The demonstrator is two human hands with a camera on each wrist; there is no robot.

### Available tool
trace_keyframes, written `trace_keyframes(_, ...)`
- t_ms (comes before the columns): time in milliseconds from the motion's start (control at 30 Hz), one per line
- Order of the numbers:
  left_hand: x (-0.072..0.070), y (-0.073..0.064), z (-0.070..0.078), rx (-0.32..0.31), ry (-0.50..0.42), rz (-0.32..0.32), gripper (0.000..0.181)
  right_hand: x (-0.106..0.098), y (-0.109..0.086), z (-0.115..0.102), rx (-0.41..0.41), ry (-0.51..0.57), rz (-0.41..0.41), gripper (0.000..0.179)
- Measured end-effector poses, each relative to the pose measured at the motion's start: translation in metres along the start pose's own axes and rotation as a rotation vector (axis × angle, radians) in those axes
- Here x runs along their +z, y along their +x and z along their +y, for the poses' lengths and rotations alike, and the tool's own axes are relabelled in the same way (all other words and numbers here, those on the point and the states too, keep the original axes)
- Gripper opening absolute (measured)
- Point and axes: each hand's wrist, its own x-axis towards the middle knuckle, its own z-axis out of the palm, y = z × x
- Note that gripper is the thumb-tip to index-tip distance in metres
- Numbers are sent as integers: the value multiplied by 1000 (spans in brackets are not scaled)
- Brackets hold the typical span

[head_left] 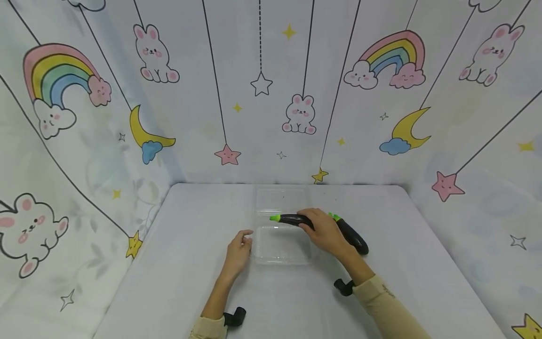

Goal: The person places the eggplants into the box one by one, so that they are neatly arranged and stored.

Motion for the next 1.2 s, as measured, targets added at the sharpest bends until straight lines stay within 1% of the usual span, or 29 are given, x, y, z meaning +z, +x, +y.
trace_keyframes(200,0,0,-1,3,-1,6,31,4,3,-5,-11,-9,4,36)
trace_keyframes(433,1,0,0,14,-4,6,31,9,5,-10,-16,-17,-13,36)
trace_keyframes(667,2,1,-1,-4,9,10,31,16,6,-10,-18,-30,-6,37)
trace_keyframes(933,1,0,-2,2,8,10,31,27,8,-7,2,-13,-17,36)
trace_keyframes(1200,0,0,-3,14,4,-4,32,33,9,-7,13,-47,-28,37)
